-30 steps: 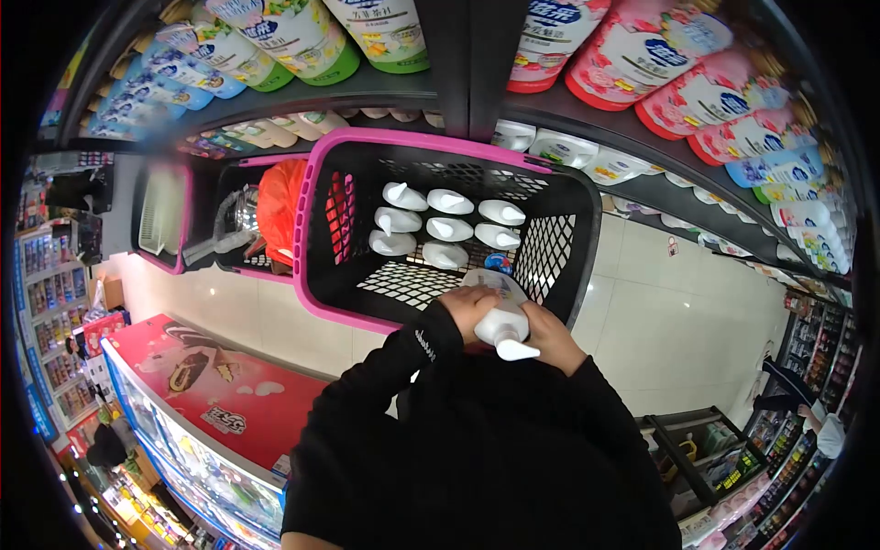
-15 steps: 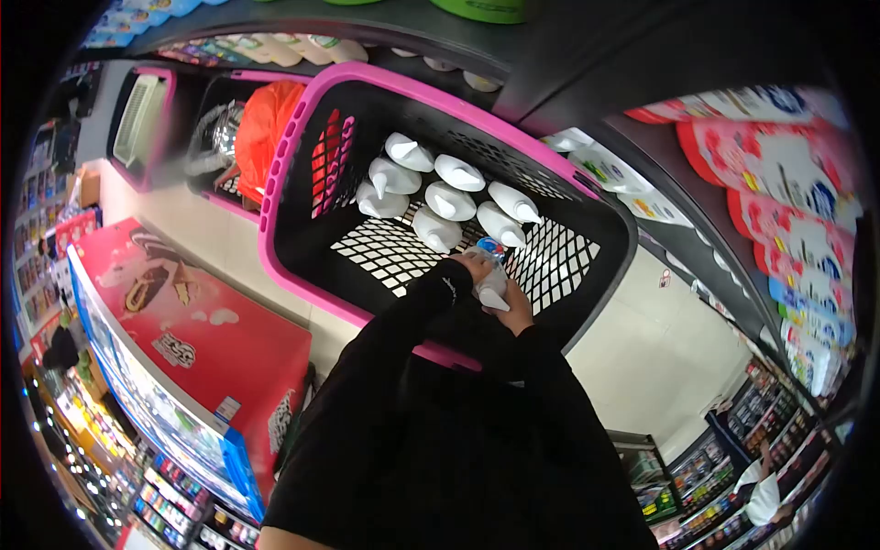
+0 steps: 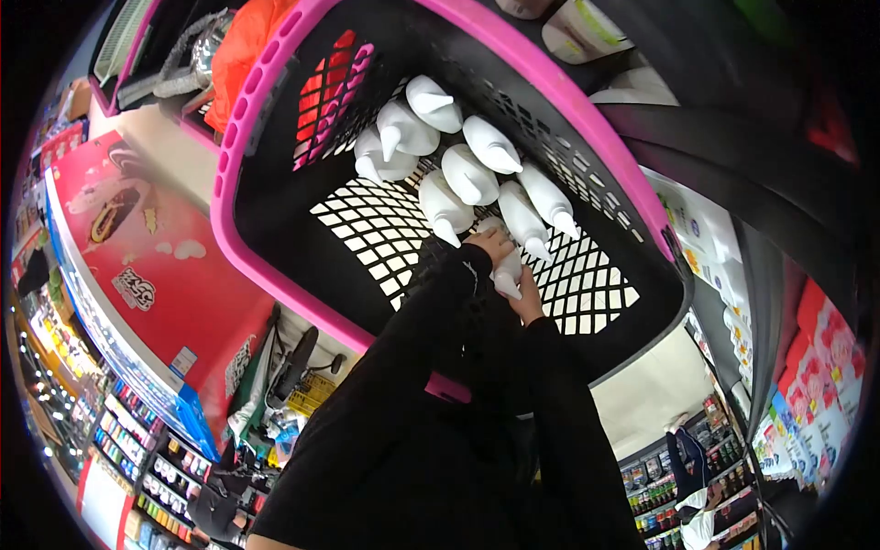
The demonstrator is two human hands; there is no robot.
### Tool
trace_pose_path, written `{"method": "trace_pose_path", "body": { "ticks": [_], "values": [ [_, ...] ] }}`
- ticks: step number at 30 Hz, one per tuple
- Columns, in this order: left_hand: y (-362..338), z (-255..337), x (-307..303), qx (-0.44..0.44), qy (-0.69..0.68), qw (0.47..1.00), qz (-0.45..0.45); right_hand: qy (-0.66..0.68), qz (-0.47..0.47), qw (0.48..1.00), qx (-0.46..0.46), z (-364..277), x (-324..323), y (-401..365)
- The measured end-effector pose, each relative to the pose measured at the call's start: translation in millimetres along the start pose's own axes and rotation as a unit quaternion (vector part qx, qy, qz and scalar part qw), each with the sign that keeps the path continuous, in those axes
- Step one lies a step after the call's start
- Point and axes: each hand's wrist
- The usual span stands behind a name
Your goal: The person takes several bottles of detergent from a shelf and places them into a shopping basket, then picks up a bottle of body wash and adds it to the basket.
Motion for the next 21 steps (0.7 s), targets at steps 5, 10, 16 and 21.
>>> {"method": "trace_pose_path", "body": {
  "ticks": [5, 10, 16, 21],
  "values": [
    [11, -8, -1, -0.052, -0.004, 0.997, 0.050, -0.022, -0.016, 1.000, -0.008, 7, -5, 26],
    [11, -14, 13, -0.059, 0.012, 0.975, 0.216, -0.027, -0.020, 0.995, -0.091, 26, -2, 35],
    [18, -10, 39, -0.125, -0.043, 0.959, 0.250, 0.101, -0.012, 0.995, 0.020, -5, -7, 19],
    [17, 4, 22, -0.331, -0.163, 0.922, 0.118, -0.043, 0.074, 0.994, 0.070, -4, 0, 5]
  ]
}}
Point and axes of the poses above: each hand's wrist, its own y-axis towards the middle knuckle, its own x-axis out of the palm, z = x × y, and after that the axes turned 5 degrees about y, right-handed
